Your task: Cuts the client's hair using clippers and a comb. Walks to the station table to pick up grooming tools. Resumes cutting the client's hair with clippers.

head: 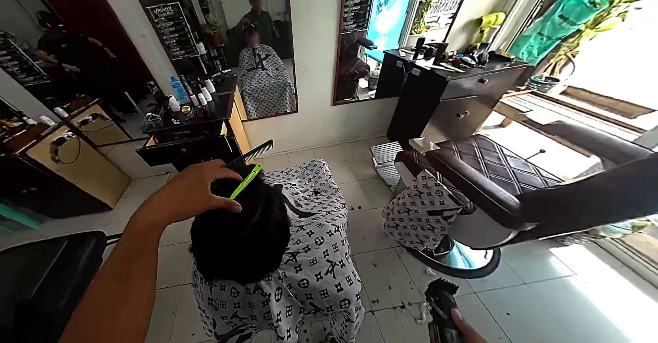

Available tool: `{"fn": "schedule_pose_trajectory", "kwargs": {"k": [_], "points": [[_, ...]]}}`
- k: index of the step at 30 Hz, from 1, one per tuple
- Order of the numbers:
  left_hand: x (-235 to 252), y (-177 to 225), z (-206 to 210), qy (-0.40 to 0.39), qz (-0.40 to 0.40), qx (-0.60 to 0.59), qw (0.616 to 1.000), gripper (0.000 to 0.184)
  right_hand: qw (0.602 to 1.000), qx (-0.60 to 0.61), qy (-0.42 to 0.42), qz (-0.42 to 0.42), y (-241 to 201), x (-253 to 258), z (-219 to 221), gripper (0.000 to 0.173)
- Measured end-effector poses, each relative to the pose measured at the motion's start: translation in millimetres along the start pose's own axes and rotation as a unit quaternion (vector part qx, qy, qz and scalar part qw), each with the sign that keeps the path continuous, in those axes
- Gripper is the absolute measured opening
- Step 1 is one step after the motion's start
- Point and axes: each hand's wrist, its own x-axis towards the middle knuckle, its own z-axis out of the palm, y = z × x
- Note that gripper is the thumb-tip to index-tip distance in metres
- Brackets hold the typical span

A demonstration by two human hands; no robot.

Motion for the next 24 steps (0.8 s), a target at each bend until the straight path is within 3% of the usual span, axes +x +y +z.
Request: {"fn": "schedule_pose_trajectory", "kwargs": {"k": [3,6,10,13,16,19,22,24], "points": [[-10,-1,6,0.051,-0.016,0.001,0.999,0.056,0.997,-0.004,-0.076,0.016,-31,54,30,0.044],[-33,5,9,0.179,-0.037,-0.009,0.983,0.053,0.988,-0.022,-0.151,0.02,-62,98,61,0.041],[-69,23,18,0.328,-0.111,0.009,0.938,0.056,0.963,-0.073,-0.258,0.034,-96,168,110,0.046],[-88,42,39,0.403,-0.18,0.039,0.896,0.049,0.918,-0.112,-0.379,0.032,-105,227,155,0.049],[-103,80,60,0.425,-0.265,0.063,0.863,0.044,0.835,-0.188,-0.517,0.037,-110,271,200,0.054],[-101,129,81,0.46,-0.307,0.04,0.832,0.04,0.694,-0.253,-0.671,0.067,-122,303,248,0.046],[-77,181,103,0.469,-0.372,0.048,0.799,0.054,0.55,-0.352,-0.757,-0.001,-127,323,297,0.036],[-49,207,123,0.461,-0.435,0.122,0.764,0.046,0.472,-0.378,-0.795,-0.047,-125,333,328,0.037]]}}
